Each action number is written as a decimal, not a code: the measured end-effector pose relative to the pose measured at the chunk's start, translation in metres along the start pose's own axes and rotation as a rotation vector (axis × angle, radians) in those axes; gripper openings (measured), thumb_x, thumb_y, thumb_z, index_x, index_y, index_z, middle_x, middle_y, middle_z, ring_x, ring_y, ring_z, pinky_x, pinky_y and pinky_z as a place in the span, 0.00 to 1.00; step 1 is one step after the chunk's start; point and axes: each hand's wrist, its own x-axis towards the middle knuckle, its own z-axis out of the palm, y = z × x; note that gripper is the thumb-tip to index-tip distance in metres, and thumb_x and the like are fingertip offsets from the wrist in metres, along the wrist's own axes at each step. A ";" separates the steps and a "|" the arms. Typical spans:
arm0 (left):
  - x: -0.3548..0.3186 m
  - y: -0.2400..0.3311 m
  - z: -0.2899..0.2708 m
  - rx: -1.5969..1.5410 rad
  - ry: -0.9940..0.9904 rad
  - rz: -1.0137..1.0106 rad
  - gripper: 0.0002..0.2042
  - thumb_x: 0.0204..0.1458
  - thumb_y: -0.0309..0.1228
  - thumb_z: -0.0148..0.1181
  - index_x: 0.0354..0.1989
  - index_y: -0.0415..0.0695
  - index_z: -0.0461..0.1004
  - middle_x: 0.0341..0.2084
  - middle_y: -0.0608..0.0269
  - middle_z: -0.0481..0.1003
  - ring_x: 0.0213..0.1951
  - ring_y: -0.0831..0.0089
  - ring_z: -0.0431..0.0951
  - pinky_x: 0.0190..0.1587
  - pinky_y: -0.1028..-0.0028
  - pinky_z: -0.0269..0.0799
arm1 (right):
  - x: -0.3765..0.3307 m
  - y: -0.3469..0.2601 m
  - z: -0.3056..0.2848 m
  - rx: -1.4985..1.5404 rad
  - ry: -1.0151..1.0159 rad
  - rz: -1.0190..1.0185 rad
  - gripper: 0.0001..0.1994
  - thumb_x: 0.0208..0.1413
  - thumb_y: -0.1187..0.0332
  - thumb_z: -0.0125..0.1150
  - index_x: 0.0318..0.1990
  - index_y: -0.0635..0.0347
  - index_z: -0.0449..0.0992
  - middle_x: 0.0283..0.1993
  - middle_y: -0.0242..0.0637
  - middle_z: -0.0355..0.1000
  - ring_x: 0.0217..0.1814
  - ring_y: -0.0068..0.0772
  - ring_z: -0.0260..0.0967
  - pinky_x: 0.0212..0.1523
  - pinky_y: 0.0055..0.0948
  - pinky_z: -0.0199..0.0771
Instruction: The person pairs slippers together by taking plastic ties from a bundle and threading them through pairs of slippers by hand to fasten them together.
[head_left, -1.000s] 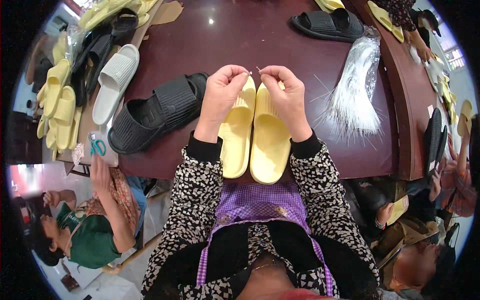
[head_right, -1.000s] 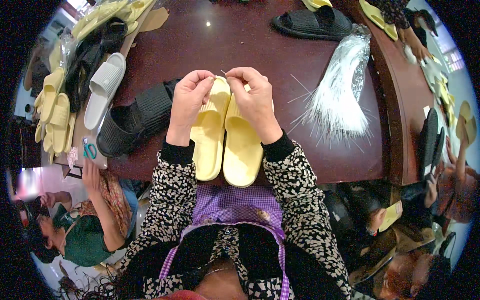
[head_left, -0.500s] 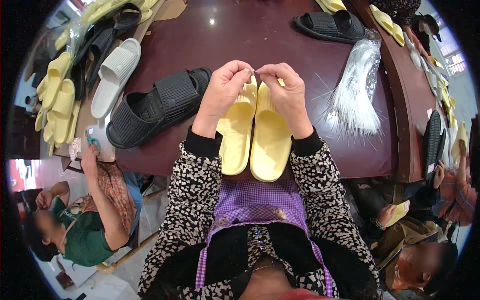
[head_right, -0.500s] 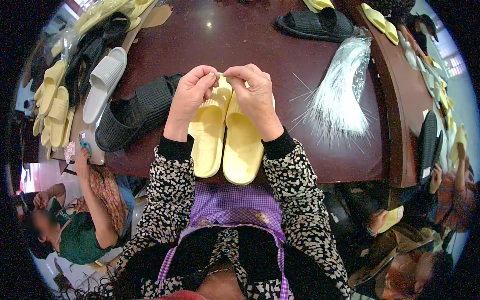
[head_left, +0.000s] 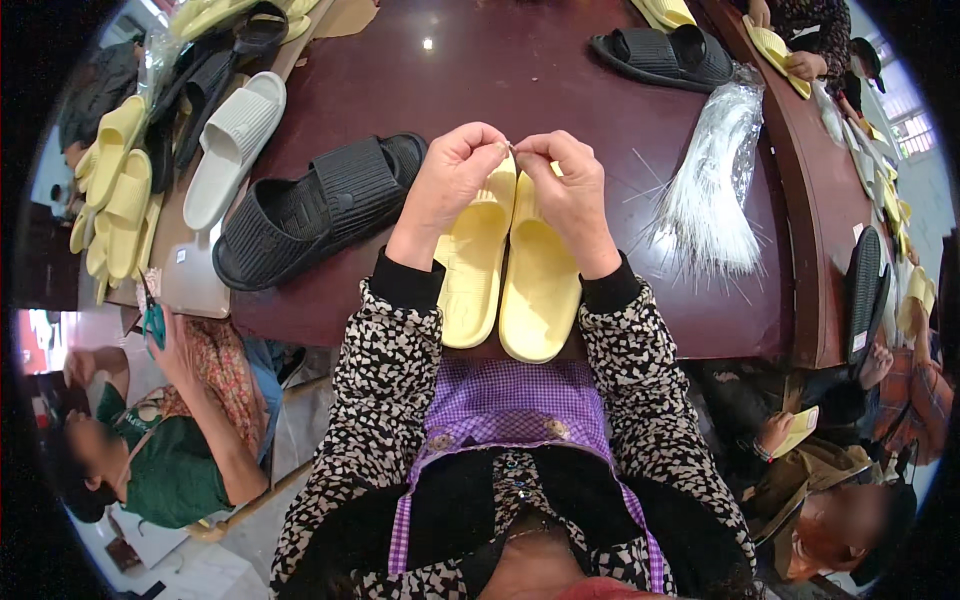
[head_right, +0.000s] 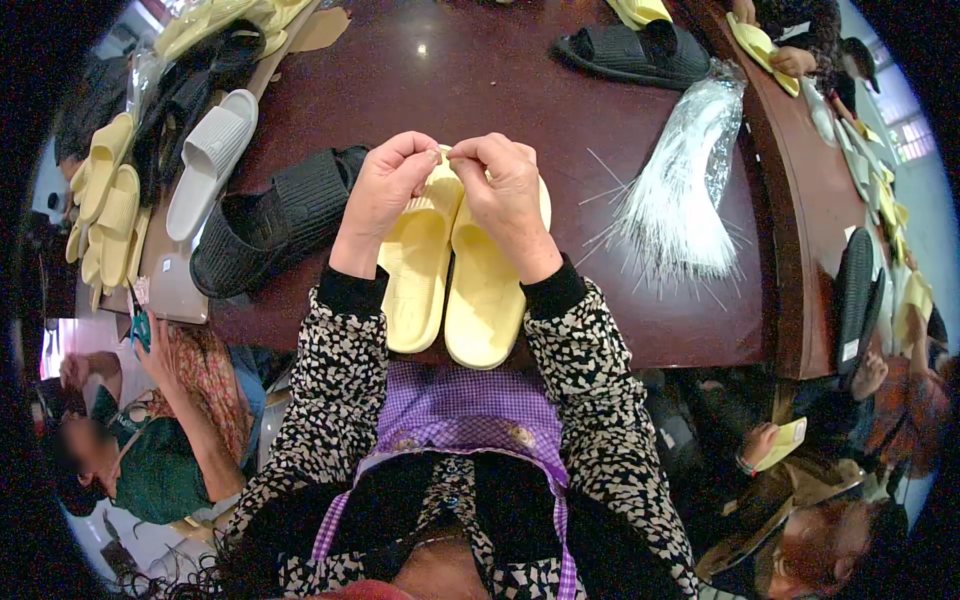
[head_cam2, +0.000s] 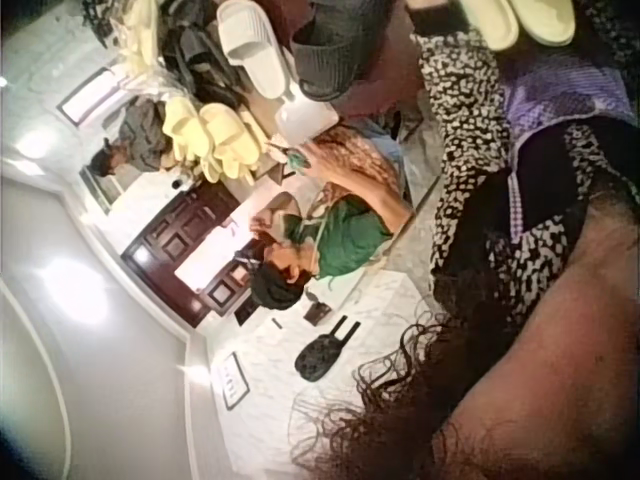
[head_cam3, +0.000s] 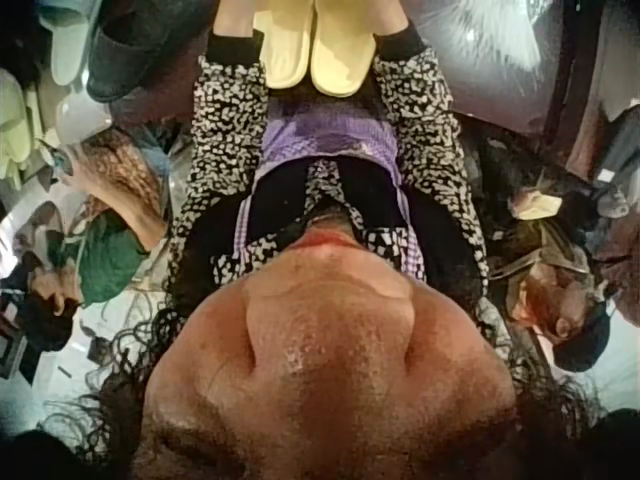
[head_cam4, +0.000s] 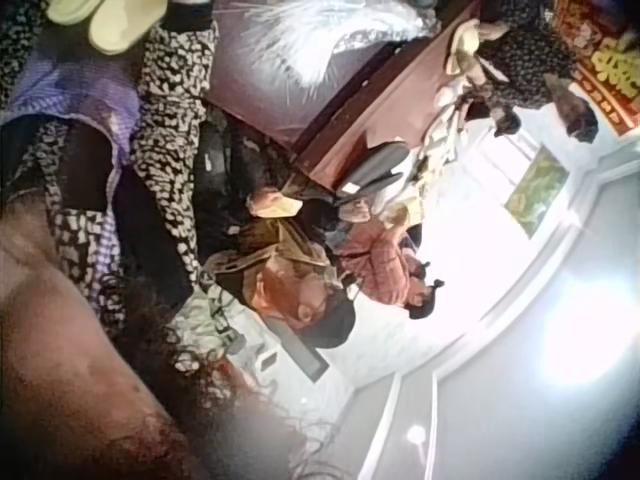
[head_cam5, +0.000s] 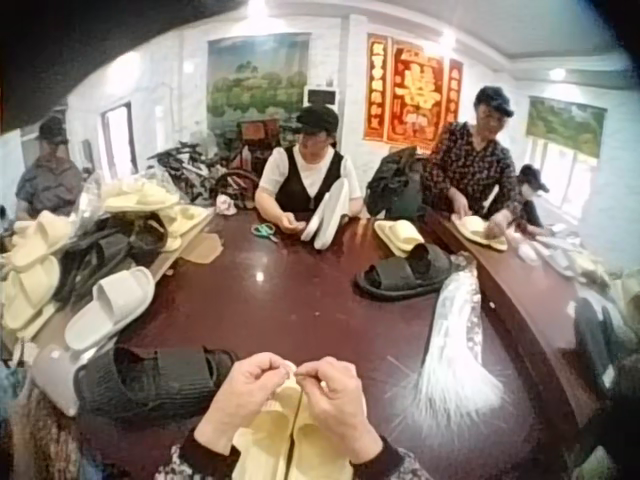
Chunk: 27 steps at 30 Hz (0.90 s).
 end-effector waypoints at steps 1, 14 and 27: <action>0.002 0.001 0.000 -0.006 -0.006 0.012 0.05 0.55 0.27 0.52 0.30 0.40 0.73 0.23 0.77 0.68 0.26 0.90 0.65 0.27 0.86 0.61 | 0.001 -0.002 -0.001 -0.044 0.007 -0.043 0.02 0.47 0.78 0.59 0.30 0.62 0.76 0.28 0.35 0.72 0.32 0.30 0.69 0.36 0.26 0.67; -0.009 -0.010 -0.003 0.117 -0.010 0.080 0.04 0.53 0.25 0.53 0.32 0.39 0.73 0.23 0.75 0.70 0.26 0.88 0.67 0.29 0.85 0.63 | -0.010 -0.011 0.004 -0.144 0.051 -0.148 0.04 0.47 0.78 0.59 0.30 0.60 0.75 0.28 0.35 0.72 0.34 0.34 0.68 0.37 0.28 0.65; -0.125 0.002 -0.075 0.568 0.874 0.516 0.11 0.52 0.19 0.50 0.44 0.37 0.70 0.38 0.63 0.69 0.32 0.79 0.71 0.36 0.79 0.69 | -0.080 -0.047 -0.027 -0.154 0.124 -0.073 0.11 0.53 0.71 0.59 0.43 0.62 0.73 0.29 0.43 0.72 0.30 0.43 0.71 0.31 0.32 0.72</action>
